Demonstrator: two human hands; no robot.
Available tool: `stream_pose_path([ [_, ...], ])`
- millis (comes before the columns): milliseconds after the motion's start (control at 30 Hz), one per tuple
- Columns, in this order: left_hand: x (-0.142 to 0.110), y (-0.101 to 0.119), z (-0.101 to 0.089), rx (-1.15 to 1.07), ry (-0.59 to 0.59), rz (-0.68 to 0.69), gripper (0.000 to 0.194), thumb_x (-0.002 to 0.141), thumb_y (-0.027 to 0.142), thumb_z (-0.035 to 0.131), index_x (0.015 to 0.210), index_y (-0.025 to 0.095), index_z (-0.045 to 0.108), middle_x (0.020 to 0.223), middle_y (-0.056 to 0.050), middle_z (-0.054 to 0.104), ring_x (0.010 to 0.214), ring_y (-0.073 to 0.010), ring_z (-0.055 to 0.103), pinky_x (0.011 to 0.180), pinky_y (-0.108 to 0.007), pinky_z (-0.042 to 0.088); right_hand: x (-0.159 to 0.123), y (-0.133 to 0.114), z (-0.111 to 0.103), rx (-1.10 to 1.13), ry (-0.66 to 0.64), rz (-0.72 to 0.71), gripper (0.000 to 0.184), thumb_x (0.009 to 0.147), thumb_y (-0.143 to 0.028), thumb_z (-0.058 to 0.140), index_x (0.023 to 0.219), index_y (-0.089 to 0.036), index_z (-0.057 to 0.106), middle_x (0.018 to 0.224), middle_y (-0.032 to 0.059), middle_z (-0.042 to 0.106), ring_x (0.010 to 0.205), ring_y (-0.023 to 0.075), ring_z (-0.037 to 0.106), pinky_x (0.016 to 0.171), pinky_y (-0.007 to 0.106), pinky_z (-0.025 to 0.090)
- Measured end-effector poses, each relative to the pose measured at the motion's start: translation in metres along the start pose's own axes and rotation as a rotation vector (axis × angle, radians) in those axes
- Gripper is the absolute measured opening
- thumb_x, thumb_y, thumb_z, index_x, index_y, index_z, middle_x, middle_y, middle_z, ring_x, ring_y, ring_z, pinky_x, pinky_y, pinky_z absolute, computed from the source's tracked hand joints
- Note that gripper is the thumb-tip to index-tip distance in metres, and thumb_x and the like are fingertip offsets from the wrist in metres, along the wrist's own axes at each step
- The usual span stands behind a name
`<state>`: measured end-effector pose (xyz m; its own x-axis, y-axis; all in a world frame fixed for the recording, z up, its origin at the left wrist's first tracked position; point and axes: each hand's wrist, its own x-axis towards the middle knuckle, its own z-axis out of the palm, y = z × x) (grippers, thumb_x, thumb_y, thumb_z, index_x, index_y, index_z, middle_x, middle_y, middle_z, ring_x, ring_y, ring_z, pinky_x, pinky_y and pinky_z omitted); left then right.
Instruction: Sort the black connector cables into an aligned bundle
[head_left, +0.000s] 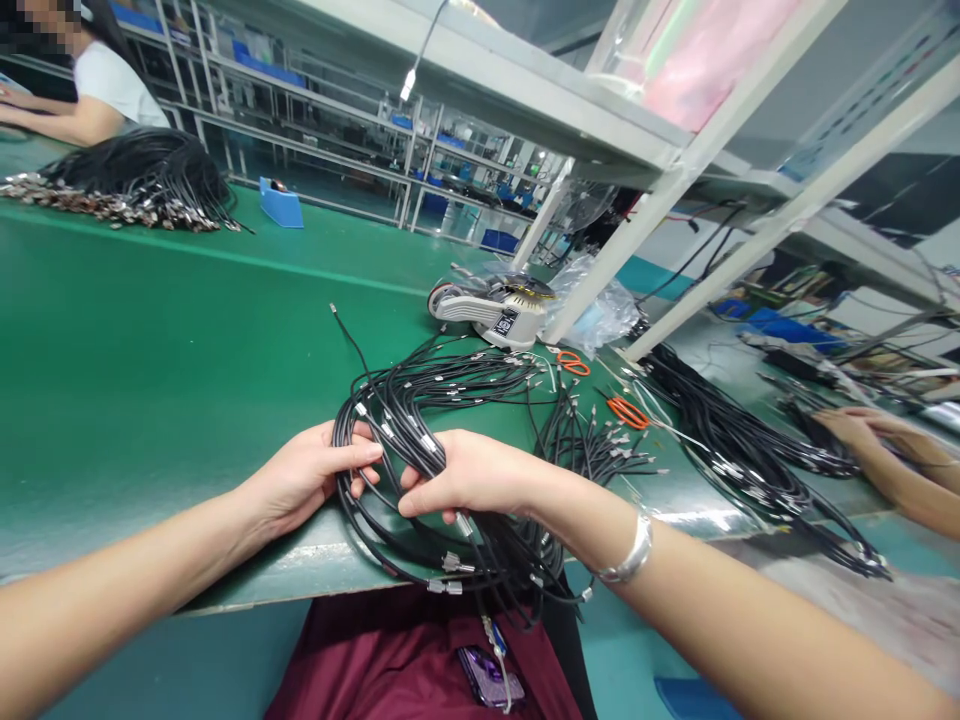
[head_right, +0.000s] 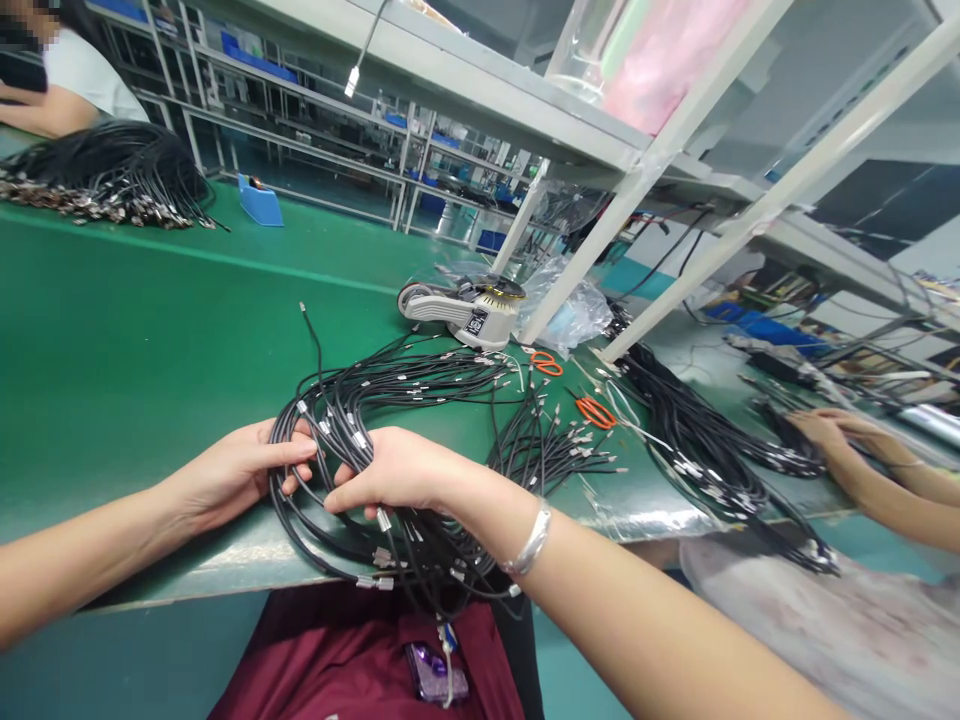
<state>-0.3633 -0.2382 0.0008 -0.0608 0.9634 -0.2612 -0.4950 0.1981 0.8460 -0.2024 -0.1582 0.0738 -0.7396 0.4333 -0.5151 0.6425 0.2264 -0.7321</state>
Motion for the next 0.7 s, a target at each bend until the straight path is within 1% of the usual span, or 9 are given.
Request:
stream_pose_path([
  [100, 0.0, 0.0, 0.0, -0.002, -0.013, -0.012, 0.019, 0.063, 0.016, 0.072, 0.078, 0.011, 0.061, 0.058, -0.002, 0.063, 0.047, -0.0081, 0.054, 0.045, -0.016, 0.044, 0.002, 0.002, -0.001, -0.083, -0.041, 0.014, 0.021, 0.058, -0.023, 0.067, 0.07, -0.017, 0.05, 0.048, -0.0078, 0.049, 0.043, 0.0069, 0.044, 0.04, 0.016, 0.032],
  [167, -0.001, 0.001, 0.001, -0.02, -0.039, -0.017, 0.016, 0.065, 0.015, 0.07, 0.077, 0.011, 0.061, 0.06, -0.003, 0.064, 0.048, -0.0089, 0.055, 0.049, -0.018, 0.046, 0.003, 0.003, 0.0, -0.106, -0.042, 0.027, 0.022, 0.057, -0.022, 0.067, 0.07, -0.018, 0.049, 0.047, -0.0079, 0.048, 0.043, 0.0075, 0.045, 0.04, 0.016, 0.032],
  [267, -0.003, 0.005, 0.001, -0.072, -0.115, -0.004, 0.013, 0.066, 0.011, 0.064, 0.079, 0.01, 0.062, 0.069, -0.007, 0.067, 0.056, -0.012, 0.059, 0.056, -0.022, 0.049, 0.002, 0.003, 0.001, -0.048, -0.019, 0.027, 0.019, 0.057, -0.017, 0.065, 0.069, -0.017, 0.049, 0.049, -0.008, 0.048, 0.043, 0.007, 0.046, 0.04, 0.016, 0.033],
  [333, -0.004, 0.007, -0.001, -0.102, -0.164, -0.001, 0.02, 0.064, 0.006, 0.06, 0.084, 0.009, 0.062, 0.079, -0.01, 0.068, 0.063, -0.0143, 0.062, 0.061, -0.024, 0.05, -0.001, 0.001, 0.0, 0.012, 0.018, 0.018, 0.015, 0.059, -0.015, 0.063, 0.068, -0.016, 0.052, 0.052, -0.0075, 0.049, 0.041, 0.0056, 0.046, 0.039, 0.015, 0.033],
  [433, -0.005, 0.009, -0.002, -0.12, -0.185, -0.02, 0.031, 0.063, 0.003, 0.059, 0.093, 0.01, 0.061, 0.093, -0.013, 0.067, 0.068, -0.0166, 0.064, 0.066, -0.028, 0.051, -0.008, -0.005, -0.006, 0.103, 0.098, -0.002, 0.006, 0.069, -0.018, 0.056, 0.074, -0.014, 0.056, 0.052, -0.006, 0.05, 0.041, 0.0055, 0.047, 0.039, 0.015, 0.036],
  [533, -0.005, 0.01, -0.001, -0.115, -0.171, -0.031, 0.035, 0.062, 0.003, 0.061, 0.096, 0.011, 0.06, 0.098, -0.015, 0.066, 0.071, -0.0177, 0.065, 0.066, -0.028, 0.051, -0.02, -0.009, -0.018, 0.208, 0.215, -0.027, 0.009, 0.074, -0.018, 0.053, 0.081, -0.013, 0.054, 0.059, -0.0024, 0.058, 0.041, 0.005, 0.049, 0.042, 0.016, 0.04],
  [600, -0.005, 0.01, 0.0, -0.117, -0.161, -0.028, 0.034, 0.061, 0.003, 0.063, 0.094, 0.011, 0.06, 0.096, -0.014, 0.066, 0.071, -0.0177, 0.065, 0.065, -0.026, 0.051, -0.03, -0.013, -0.031, 0.206, 0.292, -0.021, 0.013, 0.074, -0.02, 0.055, 0.084, -0.013, 0.053, 0.067, -0.0003, 0.062, 0.035, 0.0027, 0.043, 0.035, 0.014, 0.034],
  [667, -0.004, 0.009, 0.001, -0.12, -0.159, -0.026, 0.032, 0.06, 0.004, 0.065, 0.091, 0.011, 0.061, 0.093, -0.013, 0.067, 0.069, -0.0176, 0.065, 0.064, -0.026, 0.051, -0.042, -0.017, -0.046, 0.139, 0.329, 0.004, 0.014, 0.074, -0.024, 0.057, 0.083, -0.014, 0.054, 0.066, -0.0006, 0.062, 0.031, 0.0012, 0.034, 0.029, 0.014, 0.026],
  [700, -0.004, 0.008, 0.0, -0.119, -0.162, -0.028, 0.032, 0.06, 0.004, 0.065, 0.091, 0.011, 0.061, 0.091, -0.013, 0.067, 0.069, -0.0177, 0.065, 0.063, -0.026, 0.051, -0.048, -0.021, -0.055, 0.097, 0.332, 0.02, 0.015, 0.074, -0.027, 0.057, 0.08, -0.014, 0.054, 0.063, -0.0012, 0.061, 0.03, 0.0011, 0.032, 0.028, 0.015, 0.024],
])
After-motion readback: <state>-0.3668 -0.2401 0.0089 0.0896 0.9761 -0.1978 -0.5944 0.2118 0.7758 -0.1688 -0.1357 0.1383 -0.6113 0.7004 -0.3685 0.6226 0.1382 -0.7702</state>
